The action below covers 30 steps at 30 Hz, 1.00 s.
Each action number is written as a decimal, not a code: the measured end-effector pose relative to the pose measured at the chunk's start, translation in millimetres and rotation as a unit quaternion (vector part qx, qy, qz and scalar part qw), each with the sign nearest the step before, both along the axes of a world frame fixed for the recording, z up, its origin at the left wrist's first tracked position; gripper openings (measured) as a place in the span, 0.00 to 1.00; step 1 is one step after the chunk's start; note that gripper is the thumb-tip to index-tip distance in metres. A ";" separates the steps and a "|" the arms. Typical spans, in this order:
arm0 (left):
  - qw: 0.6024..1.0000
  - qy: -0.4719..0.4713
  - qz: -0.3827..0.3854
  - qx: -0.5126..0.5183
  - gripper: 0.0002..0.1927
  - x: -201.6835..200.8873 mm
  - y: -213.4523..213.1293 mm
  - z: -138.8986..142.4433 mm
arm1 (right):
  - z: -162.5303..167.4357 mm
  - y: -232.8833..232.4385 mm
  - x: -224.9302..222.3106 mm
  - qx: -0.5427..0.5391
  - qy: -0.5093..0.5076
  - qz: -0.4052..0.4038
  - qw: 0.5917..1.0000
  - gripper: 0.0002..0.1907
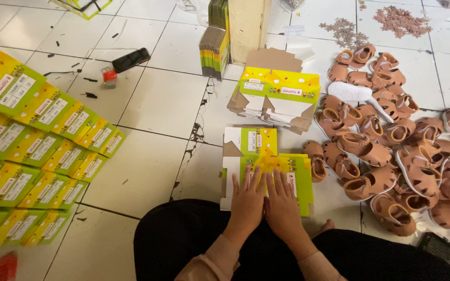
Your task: The person sits on the floor and uses a handheld tool to cut a strip of labels from a roll. They then open a small ink pad and repeatedly stamp individual labels on a sheet placed on a shoebox. The person handles the label roll, cutting tool, ink pad, and label sheet.
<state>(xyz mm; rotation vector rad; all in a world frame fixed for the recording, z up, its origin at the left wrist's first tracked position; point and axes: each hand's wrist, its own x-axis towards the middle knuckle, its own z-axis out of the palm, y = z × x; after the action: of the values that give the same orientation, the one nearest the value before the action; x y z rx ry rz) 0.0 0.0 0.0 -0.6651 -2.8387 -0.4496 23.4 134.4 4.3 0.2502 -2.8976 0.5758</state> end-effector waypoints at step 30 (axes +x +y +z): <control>0.983 -0.184 -0.015 0.003 0.56 3.9 -20.1 1.7 | -17.4 105.0 -18.4 -0.433 -0.086 -0.244 0.863 0.37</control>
<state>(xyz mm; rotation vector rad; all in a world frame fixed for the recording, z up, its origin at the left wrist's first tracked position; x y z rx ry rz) 3.9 -20.1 1.7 -0.6870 -3.1721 -0.6453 4.9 239.4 -13.1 -0.6599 -2.3526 1.7220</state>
